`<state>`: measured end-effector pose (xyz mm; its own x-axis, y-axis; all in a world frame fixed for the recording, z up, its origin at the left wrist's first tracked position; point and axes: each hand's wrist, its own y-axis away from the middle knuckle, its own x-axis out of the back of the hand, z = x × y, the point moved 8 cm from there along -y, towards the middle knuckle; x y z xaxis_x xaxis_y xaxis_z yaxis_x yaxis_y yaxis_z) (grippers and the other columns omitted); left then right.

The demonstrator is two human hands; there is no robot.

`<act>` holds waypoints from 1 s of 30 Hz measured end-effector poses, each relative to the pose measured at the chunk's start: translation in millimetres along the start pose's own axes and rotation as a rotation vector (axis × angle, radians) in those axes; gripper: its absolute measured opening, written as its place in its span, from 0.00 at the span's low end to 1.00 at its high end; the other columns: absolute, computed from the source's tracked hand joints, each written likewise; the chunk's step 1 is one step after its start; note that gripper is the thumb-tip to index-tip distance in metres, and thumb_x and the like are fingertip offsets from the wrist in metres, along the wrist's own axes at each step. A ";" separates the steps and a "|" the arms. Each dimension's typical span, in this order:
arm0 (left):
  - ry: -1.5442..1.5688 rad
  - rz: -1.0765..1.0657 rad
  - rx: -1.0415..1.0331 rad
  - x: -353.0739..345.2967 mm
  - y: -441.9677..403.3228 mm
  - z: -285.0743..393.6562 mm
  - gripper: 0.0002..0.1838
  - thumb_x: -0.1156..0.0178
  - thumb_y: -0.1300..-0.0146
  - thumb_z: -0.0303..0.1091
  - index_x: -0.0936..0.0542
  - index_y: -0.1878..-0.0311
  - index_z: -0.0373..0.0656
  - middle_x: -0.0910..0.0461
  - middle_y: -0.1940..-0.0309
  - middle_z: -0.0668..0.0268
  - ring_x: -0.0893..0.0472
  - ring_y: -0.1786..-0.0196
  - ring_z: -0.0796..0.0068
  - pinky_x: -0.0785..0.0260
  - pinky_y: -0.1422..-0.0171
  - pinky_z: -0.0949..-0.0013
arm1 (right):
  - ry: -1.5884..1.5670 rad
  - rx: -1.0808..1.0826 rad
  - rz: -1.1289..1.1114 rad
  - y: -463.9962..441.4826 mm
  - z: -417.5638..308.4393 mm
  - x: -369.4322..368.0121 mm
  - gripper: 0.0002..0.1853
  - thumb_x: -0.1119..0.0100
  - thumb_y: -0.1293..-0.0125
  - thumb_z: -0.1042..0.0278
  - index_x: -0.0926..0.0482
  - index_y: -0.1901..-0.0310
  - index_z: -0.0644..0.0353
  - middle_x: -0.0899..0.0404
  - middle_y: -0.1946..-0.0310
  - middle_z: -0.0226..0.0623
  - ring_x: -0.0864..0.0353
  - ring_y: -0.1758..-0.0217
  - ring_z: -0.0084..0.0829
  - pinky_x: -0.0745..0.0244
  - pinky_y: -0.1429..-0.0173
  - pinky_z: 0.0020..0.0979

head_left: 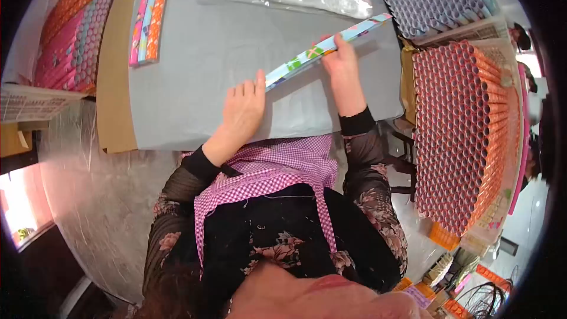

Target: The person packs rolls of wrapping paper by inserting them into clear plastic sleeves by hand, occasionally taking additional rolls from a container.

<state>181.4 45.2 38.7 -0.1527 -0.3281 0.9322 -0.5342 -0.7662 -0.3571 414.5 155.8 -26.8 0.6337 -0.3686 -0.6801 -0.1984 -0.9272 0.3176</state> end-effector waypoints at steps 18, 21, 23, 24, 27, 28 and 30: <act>0.368 -0.207 0.043 -9.9 29.2 -54.8 0.26 0.40 0.40 0.33 0.33 0.38 0.42 0.25 0.64 0.57 0.24 0.64 0.53 0.31 0.60 0.55 | -0.060 -0.009 0.126 27.5 9.1 -0.5 0.14 0.50 0.30 0.73 0.36 0.49 0.72 0.28 0.53 0.50 0.24 0.49 0.49 0.29 0.41 0.52; 0.415 -0.252 0.084 -10.3 29.4 -61.1 0.26 0.40 0.39 0.34 0.33 0.38 0.42 0.25 0.63 0.55 0.24 0.63 0.51 0.31 0.60 0.53 | 0.006 -0.005 0.035 32.7 4.9 -6.8 0.12 0.51 0.29 0.71 0.33 0.51 0.72 0.26 0.55 0.48 0.23 0.49 0.46 0.28 0.41 0.48; 0.435 -0.262 0.109 -8.8 31.2 -68.7 0.26 0.40 0.39 0.34 0.33 0.38 0.42 0.25 0.63 0.55 0.24 0.63 0.50 0.31 0.60 0.53 | 0.050 -0.007 -0.041 38.1 1.4 -11.0 0.12 0.52 0.28 0.70 0.31 0.53 0.72 0.25 0.57 0.46 0.23 0.49 0.44 0.28 0.41 0.46; 0.487 -0.276 0.105 -9.0 32.3 -72.5 0.25 0.41 0.39 0.34 0.32 0.38 0.42 0.24 0.61 0.54 0.23 0.62 0.49 0.30 0.58 0.54 | 0.124 -0.013 -0.069 44.4 -2.8 -13.1 0.12 0.51 0.28 0.68 0.30 0.55 0.71 0.24 0.58 0.44 0.22 0.51 0.41 0.27 0.42 0.44; 0.632 -0.287 0.107 -9.3 38.0 -84.1 0.24 0.42 0.37 0.34 0.31 0.38 0.43 0.23 0.56 0.51 0.22 0.58 0.47 0.29 0.54 0.56 | 0.298 -0.011 -0.088 62.4 -13.4 -11.6 0.12 0.49 0.29 0.66 0.27 0.57 0.70 0.22 0.60 0.42 0.21 0.55 0.34 0.25 0.46 0.39; 0.728 -0.284 0.103 -8.5 39.1 -85.8 0.23 0.42 0.36 0.34 0.31 0.38 0.43 0.23 0.53 0.49 0.22 0.55 0.46 0.28 0.51 0.58 | 0.399 0.002 -0.071 67.3 -16.2 -7.4 0.12 0.48 0.30 0.66 0.25 0.57 0.69 0.21 0.60 0.40 0.20 0.57 0.31 0.23 0.49 0.37; 0.827 -0.378 0.169 -10.5 42.9 -90.2 0.23 0.44 0.34 0.33 0.31 0.36 0.43 0.23 0.58 0.54 0.23 0.59 0.57 0.29 0.53 0.62 | 0.527 0.013 -0.086 72.0 -18.1 -0.1 0.12 0.48 0.30 0.66 0.25 0.57 0.69 0.21 0.63 0.39 0.21 0.61 0.28 0.22 0.53 0.34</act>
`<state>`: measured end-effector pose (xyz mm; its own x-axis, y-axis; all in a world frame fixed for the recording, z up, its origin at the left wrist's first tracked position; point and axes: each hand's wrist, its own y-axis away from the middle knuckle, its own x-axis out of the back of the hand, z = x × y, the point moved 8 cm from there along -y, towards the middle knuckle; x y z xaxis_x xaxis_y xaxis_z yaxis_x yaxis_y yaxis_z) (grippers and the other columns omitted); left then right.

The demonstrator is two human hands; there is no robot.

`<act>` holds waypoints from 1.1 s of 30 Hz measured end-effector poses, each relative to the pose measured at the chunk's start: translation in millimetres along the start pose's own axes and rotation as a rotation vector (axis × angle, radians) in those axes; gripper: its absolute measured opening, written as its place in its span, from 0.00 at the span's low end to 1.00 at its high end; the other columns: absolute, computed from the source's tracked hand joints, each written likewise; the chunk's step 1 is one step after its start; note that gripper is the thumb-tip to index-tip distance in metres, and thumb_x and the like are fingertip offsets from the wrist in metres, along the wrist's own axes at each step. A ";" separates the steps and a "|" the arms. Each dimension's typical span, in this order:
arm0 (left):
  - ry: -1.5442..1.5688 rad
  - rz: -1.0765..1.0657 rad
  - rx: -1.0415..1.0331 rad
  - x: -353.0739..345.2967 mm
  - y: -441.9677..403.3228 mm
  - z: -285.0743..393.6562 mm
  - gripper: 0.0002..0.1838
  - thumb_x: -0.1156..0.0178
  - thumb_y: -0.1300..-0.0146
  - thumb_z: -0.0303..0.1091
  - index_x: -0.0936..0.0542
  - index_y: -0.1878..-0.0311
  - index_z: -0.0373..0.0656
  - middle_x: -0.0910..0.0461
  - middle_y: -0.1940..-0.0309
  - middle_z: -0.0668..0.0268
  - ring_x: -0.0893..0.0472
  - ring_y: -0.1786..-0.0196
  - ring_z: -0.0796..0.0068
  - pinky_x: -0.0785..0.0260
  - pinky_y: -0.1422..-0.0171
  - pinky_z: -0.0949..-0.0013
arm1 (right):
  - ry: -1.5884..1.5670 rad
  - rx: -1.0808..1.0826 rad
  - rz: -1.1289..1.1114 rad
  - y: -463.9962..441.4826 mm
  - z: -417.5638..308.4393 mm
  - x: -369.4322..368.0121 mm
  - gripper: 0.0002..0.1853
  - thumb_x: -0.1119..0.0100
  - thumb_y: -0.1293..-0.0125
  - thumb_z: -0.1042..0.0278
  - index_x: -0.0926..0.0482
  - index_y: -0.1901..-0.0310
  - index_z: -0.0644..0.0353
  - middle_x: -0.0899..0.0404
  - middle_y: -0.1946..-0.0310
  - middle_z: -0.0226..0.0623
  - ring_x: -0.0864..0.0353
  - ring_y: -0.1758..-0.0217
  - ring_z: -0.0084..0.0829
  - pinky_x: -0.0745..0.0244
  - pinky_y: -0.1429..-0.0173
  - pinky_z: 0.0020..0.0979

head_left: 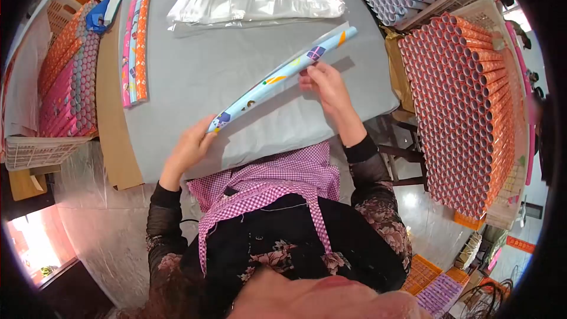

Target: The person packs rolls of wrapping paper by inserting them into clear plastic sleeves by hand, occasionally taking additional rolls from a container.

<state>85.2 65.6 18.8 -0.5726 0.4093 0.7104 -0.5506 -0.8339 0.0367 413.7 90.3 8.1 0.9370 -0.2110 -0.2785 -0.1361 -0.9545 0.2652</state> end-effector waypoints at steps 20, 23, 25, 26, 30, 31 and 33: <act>0.727 -0.391 0.272 -31.9 49.2 -47.9 0.23 0.47 0.32 0.35 0.31 0.35 0.39 0.25 0.65 0.71 0.27 0.63 0.81 0.31 0.56 0.73 | 0.603 1.135 0.340 76.0 -133.7 -33.7 0.21 0.38 0.43 0.79 0.27 0.46 0.65 0.24 0.48 0.38 0.27 0.43 0.35 0.33 0.39 0.36; 0.785 -0.421 0.304 -34.2 53.9 -35.4 0.24 0.46 0.32 0.36 0.31 0.35 0.38 0.25 0.66 0.71 0.27 0.63 0.81 0.31 0.57 0.74 | 0.111 0.859 0.466 42.4 -109.8 35.0 0.25 0.39 0.40 0.78 0.31 0.41 0.67 0.25 0.47 0.37 0.27 0.44 0.30 0.31 0.42 0.34; 0.776 -0.400 0.320 -35.6 57.6 -28.3 0.25 0.45 0.33 0.41 0.30 0.36 0.39 0.26 0.67 0.72 0.27 0.65 0.81 0.33 0.60 0.74 | -0.197 0.694 0.460 28.4 -92.4 50.9 0.26 0.39 0.39 0.78 0.33 0.39 0.67 0.25 0.47 0.36 0.27 0.45 0.27 0.30 0.44 0.33; 0.767 -0.386 0.333 -35.8 58.4 -26.7 0.27 0.45 0.34 0.46 0.29 0.37 0.39 0.26 0.69 0.72 0.28 0.67 0.81 0.34 0.63 0.75 | -0.215 0.576 0.318 19.9 -85.5 43.2 0.27 0.39 0.40 0.78 0.34 0.38 0.67 0.26 0.48 0.37 0.27 0.45 0.28 0.30 0.44 0.32; 0.746 -0.434 0.336 -38.5 61.1 -21.2 0.28 0.44 0.35 0.47 0.29 0.37 0.39 0.25 0.68 0.72 0.28 0.67 0.82 0.35 0.64 0.76 | -0.206 0.460 0.181 14.0 -79.0 26.9 0.25 0.39 0.41 0.78 0.33 0.41 0.67 0.25 0.52 0.37 0.26 0.52 0.26 0.30 0.50 0.28; 0.755 -0.435 0.338 -38.7 62.2 -21.1 0.28 0.43 0.35 0.47 0.29 0.37 0.39 0.25 0.68 0.72 0.28 0.67 0.82 0.35 0.64 0.77 | -0.181 0.471 0.211 14.6 -81.0 26.8 0.24 0.39 0.41 0.77 0.33 0.42 0.68 0.24 0.55 0.37 0.25 0.55 0.25 0.30 0.52 0.27; 0.761 -0.436 0.343 -39.7 65.2 -22.4 0.29 0.42 0.35 0.48 0.29 0.38 0.39 0.25 0.68 0.72 0.28 0.67 0.82 0.36 0.64 0.77 | -0.226 0.471 0.255 15.3 -81.8 27.5 0.23 0.38 0.41 0.76 0.32 0.44 0.68 0.24 0.56 0.36 0.25 0.57 0.24 0.31 0.54 0.26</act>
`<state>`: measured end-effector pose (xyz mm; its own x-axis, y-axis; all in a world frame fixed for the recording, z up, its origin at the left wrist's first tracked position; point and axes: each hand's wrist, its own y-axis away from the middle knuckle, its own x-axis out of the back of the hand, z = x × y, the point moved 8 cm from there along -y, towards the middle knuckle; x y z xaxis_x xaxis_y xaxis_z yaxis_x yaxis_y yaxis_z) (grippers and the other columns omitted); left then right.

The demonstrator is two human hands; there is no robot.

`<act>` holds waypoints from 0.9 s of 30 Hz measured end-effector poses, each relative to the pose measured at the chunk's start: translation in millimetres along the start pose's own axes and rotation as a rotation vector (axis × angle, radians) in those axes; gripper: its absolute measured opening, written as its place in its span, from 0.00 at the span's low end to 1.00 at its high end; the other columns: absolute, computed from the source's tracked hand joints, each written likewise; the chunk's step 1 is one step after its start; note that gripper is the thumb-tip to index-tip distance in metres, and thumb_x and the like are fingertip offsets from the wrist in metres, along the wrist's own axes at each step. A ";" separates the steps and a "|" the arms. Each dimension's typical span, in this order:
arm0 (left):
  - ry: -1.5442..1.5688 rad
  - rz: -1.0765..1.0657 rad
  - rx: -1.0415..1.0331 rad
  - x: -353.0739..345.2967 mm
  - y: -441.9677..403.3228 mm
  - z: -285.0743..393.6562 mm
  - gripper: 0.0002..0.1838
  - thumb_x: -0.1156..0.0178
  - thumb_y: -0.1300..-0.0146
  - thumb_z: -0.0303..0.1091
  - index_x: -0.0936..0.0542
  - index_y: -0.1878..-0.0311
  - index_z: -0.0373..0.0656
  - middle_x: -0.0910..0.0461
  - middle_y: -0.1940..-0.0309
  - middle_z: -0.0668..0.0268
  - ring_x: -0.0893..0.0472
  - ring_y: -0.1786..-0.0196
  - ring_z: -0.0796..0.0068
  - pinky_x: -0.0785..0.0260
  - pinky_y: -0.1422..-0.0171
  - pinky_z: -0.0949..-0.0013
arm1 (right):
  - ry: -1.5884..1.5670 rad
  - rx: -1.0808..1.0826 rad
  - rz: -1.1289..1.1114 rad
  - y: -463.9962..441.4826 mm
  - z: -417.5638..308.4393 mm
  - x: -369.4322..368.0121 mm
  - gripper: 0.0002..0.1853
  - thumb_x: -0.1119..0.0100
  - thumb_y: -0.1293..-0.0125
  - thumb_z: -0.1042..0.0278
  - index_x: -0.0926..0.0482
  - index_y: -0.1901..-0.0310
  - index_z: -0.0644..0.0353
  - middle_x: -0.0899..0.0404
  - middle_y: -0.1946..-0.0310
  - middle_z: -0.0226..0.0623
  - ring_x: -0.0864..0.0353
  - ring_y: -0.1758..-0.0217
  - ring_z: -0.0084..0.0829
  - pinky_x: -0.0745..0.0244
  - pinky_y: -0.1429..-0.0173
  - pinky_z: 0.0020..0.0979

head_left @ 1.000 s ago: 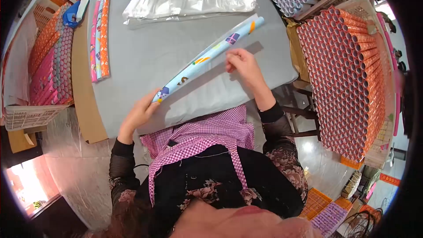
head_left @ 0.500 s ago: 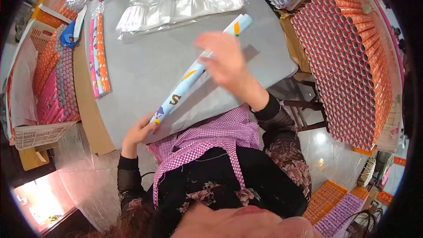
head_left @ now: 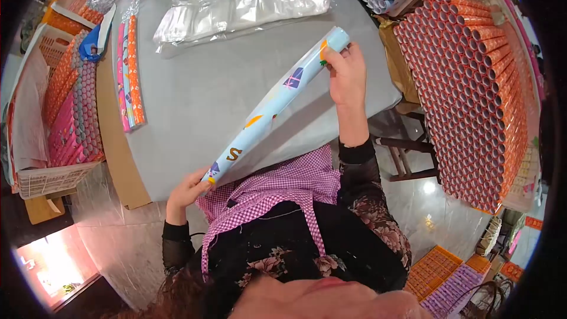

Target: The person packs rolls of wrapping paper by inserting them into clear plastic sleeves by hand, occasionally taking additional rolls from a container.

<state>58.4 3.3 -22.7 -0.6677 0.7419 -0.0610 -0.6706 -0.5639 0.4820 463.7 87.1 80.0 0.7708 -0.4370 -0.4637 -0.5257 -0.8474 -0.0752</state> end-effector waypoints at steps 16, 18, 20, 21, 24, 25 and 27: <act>0.086 -0.050 -0.012 10.3 2.5 -12.6 0.29 0.40 0.36 0.45 0.29 0.37 0.36 0.23 0.66 0.70 0.27 0.66 0.81 0.35 0.65 0.77 | 0.095 0.025 0.108 -4.6 -12.2 9.3 0.17 0.42 0.34 0.67 0.30 0.50 0.71 0.22 0.66 0.36 0.22 0.66 0.24 0.29 0.63 0.25; 0.108 -0.051 -0.016 10.0 3.3 -11.9 0.30 0.40 0.37 0.47 0.28 0.38 0.36 0.23 0.67 0.70 0.27 0.67 0.81 0.36 0.65 0.77 | 0.085 0.015 0.078 -4.4 -14.3 8.2 0.17 0.44 0.32 0.65 0.30 0.50 0.70 0.22 0.66 0.36 0.22 0.66 0.25 0.28 0.63 0.25; 0.141 -0.043 -0.023 10.7 4.1 -13.3 0.30 0.39 0.38 0.50 0.25 0.41 0.36 0.23 0.68 0.70 0.26 0.67 0.81 0.36 0.65 0.77 | 0.074 0.007 0.047 -5.6 -15.1 10.2 0.17 0.46 0.31 0.63 0.29 0.51 0.70 0.22 0.67 0.36 0.22 0.66 0.25 0.27 0.63 0.26; 0.140 -0.042 -0.023 11.7 5.2 -15.3 0.30 0.39 0.38 0.50 0.25 0.41 0.36 0.23 0.68 0.70 0.26 0.67 0.81 0.36 0.65 0.77 | 0.011 -0.015 -0.007 -6.5 -12.9 9.9 0.17 0.47 0.29 0.62 0.29 0.49 0.70 0.21 0.65 0.38 0.20 0.64 0.27 0.25 0.61 0.27; 0.148 -0.070 -0.013 19.7 11.8 -27.8 0.31 0.38 0.40 0.53 0.24 0.42 0.36 0.22 0.68 0.70 0.26 0.66 0.81 0.36 0.64 0.76 | -0.088 -0.062 -0.127 -3.9 -14.6 -2.7 0.19 0.48 0.29 0.61 0.29 0.46 0.71 0.20 0.62 0.43 0.19 0.59 0.32 0.23 0.57 0.31; 0.139 -0.068 -0.003 23.5 15.2 -34.3 0.30 0.38 0.39 0.51 0.25 0.41 0.36 0.22 0.66 0.70 0.25 0.64 0.80 0.34 0.61 0.75 | -0.122 -0.089 -0.190 -1.3 -15.2 -10.5 0.20 0.47 0.29 0.62 0.29 0.45 0.71 0.20 0.59 0.46 0.18 0.56 0.35 0.22 0.54 0.33; 0.127 -0.057 0.008 29.6 22.0 -36.5 0.29 0.38 0.38 0.48 0.25 0.40 0.37 0.21 0.64 0.69 0.24 0.62 0.79 0.32 0.58 0.75 | -0.115 -0.099 -0.269 0.0 -17.4 -14.5 0.19 0.48 0.30 0.65 0.29 0.44 0.71 0.20 0.57 0.48 0.18 0.54 0.38 0.22 0.52 0.35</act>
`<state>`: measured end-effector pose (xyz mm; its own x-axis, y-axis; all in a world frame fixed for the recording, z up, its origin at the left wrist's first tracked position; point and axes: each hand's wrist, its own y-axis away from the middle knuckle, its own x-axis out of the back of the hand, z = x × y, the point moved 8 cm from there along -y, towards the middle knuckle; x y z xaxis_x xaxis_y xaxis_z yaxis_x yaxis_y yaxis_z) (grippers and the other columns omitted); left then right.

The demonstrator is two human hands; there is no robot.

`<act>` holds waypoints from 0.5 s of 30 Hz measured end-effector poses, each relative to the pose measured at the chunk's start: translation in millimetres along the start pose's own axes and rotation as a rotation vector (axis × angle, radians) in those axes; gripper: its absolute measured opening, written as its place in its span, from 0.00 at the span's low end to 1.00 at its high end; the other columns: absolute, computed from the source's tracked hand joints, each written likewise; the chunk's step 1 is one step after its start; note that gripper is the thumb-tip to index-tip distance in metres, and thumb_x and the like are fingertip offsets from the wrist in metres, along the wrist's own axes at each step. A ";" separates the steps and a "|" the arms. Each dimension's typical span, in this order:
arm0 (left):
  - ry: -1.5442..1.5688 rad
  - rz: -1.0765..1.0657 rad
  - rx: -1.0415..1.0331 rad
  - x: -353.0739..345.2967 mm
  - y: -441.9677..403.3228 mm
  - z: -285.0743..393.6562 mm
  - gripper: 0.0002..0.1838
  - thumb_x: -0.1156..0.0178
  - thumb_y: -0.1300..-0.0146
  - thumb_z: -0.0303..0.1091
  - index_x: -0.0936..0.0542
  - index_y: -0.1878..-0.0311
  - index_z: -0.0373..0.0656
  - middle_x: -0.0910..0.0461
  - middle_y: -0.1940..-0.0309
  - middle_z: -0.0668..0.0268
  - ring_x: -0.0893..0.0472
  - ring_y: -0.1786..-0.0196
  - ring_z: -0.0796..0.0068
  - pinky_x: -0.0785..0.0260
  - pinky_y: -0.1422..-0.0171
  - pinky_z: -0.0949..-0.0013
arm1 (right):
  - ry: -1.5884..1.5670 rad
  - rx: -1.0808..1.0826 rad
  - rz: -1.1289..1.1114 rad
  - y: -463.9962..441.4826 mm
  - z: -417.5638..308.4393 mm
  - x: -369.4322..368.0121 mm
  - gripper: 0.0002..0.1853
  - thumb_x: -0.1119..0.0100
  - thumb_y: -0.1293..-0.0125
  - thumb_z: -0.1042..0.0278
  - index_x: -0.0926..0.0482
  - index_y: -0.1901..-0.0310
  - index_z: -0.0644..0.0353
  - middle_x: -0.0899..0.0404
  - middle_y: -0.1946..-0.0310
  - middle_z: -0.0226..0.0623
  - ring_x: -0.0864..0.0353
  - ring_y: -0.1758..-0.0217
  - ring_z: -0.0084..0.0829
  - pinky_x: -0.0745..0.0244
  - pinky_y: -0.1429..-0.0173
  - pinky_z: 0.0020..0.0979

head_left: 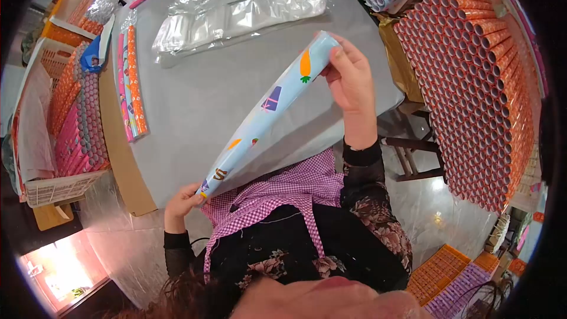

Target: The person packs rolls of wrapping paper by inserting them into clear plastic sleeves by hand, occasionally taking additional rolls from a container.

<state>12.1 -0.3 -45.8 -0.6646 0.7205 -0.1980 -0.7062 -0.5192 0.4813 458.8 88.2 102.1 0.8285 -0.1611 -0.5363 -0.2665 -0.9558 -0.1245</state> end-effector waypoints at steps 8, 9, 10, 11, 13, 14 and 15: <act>-0.345 0.237 0.025 54.1 15.3 44.6 0.20 0.41 0.33 0.36 0.27 0.40 0.40 0.24 0.55 0.73 0.27 0.53 0.80 0.33 0.45 0.72 | 0.065 0.078 -0.169 10.2 -33.3 -48.7 0.18 0.50 0.37 0.82 0.30 0.44 0.72 0.20 0.54 0.52 0.18 0.53 0.38 0.22 0.50 0.35; -0.435 0.254 0.056 63.8 14.4 50.6 0.23 0.42 0.33 0.30 0.29 0.35 0.42 0.25 0.51 0.74 0.28 0.51 0.81 0.33 0.44 0.72 | 0.102 0.097 -0.194 12.9 -38.5 -54.9 0.18 0.48 0.38 0.82 0.30 0.45 0.71 0.20 0.54 0.51 0.18 0.53 0.36 0.22 0.51 0.33; -0.434 0.289 0.000 66.4 12.3 63.3 0.23 0.42 0.34 0.26 0.29 0.35 0.44 0.27 0.51 0.75 0.29 0.50 0.82 0.35 0.43 0.74 | 0.139 0.118 -0.217 15.7 -43.5 -60.9 0.17 0.47 0.39 0.83 0.29 0.46 0.70 0.20 0.54 0.51 0.18 0.54 0.35 0.22 0.52 0.32; -0.449 0.296 -0.004 72.5 10.0 67.8 0.23 0.42 0.34 0.26 0.29 0.35 0.44 0.27 0.51 0.75 0.29 0.50 0.82 0.35 0.43 0.74 | 0.128 0.132 -0.219 18.4 -48.1 -65.2 0.17 0.47 0.39 0.83 0.29 0.46 0.70 0.20 0.54 0.51 0.18 0.54 0.35 0.22 0.52 0.32; -0.435 0.322 -0.030 90.2 1.2 72.7 0.24 0.44 0.35 0.23 0.29 0.34 0.45 0.28 0.49 0.76 0.30 0.49 0.82 0.36 0.42 0.74 | 0.144 0.154 -0.257 23.9 -54.7 -76.4 0.17 0.46 0.38 0.83 0.29 0.47 0.69 0.20 0.53 0.50 0.19 0.53 0.33 0.21 0.54 0.29; -0.449 0.327 -0.034 95.6 -3.1 77.3 0.24 0.44 0.35 0.23 0.29 0.34 0.45 0.28 0.49 0.76 0.30 0.49 0.82 0.36 0.42 0.74 | 0.137 0.168 -0.277 26.2 -58.0 -80.0 0.18 0.44 0.39 0.83 0.30 0.47 0.69 0.21 0.52 0.48 0.20 0.51 0.32 0.22 0.51 0.29; -0.421 0.327 -0.011 97.0 -9.1 81.5 0.25 0.44 0.35 0.22 0.29 0.34 0.45 0.28 0.49 0.76 0.30 0.48 0.81 0.37 0.41 0.74 | 0.128 0.179 -0.277 27.5 -61.4 -81.3 0.18 0.44 0.39 0.83 0.30 0.47 0.69 0.21 0.52 0.48 0.20 0.51 0.32 0.22 0.51 0.29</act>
<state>-26.0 111.7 0.3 -0.6967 0.6413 0.3213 -0.4830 -0.7506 0.4509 414.4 59.8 193.5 0.9335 0.0573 -0.3541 -0.0962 -0.9109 -0.4012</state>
